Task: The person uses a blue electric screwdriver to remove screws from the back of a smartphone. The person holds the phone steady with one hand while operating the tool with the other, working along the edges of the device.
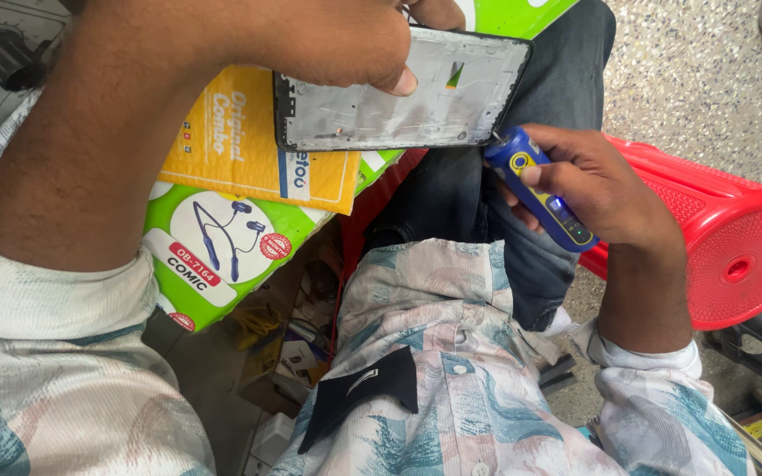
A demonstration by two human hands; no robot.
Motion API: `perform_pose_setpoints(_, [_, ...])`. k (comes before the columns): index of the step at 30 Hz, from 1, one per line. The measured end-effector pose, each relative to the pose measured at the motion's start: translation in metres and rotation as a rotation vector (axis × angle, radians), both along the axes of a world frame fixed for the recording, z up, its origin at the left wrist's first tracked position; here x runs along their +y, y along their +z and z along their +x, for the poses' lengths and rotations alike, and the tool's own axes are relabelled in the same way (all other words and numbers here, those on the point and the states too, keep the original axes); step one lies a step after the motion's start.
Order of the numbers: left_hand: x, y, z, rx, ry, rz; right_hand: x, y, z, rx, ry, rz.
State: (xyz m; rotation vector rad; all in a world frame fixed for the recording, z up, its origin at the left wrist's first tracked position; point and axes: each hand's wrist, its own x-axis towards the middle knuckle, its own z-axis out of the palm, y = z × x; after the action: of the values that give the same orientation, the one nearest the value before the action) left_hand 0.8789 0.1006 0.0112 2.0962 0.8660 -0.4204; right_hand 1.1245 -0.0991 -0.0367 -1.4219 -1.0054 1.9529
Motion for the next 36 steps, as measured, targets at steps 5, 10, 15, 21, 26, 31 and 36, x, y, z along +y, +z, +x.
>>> perform_pose_setpoints(5, [0.001,-0.004,0.001,-0.034,-0.031,0.04,0.002,0.002,0.001,-0.02,0.019,0.001])
perform_pose_setpoints(10, [-0.001,-0.003,0.003,0.035,-0.017,0.062,0.001,0.001,0.001,0.002,0.01,0.021])
perform_pose_setpoints(15, [-0.002,-0.001,0.002,0.077,0.014,0.071,0.0,-0.001,0.0,-0.003,-0.007,0.025])
perform_pose_setpoints(21, [-0.002,-0.003,0.001,0.07,0.0,0.105,-0.002,-0.003,-0.001,0.073,-0.047,0.037])
perform_pose_setpoints(26, [-0.001,-0.005,0.002,0.073,0.0,0.095,-0.001,-0.006,0.001,0.101,-0.046,0.028])
perform_pose_setpoints(31, [-0.001,-0.007,0.002,0.076,-0.006,0.106,-0.001,-0.008,0.004,0.108,-0.036,0.028])
perform_pose_setpoints(36, [-0.001,-0.007,0.002,0.081,-0.01,0.119,0.0,-0.008,0.005,0.089,-0.031,0.027])
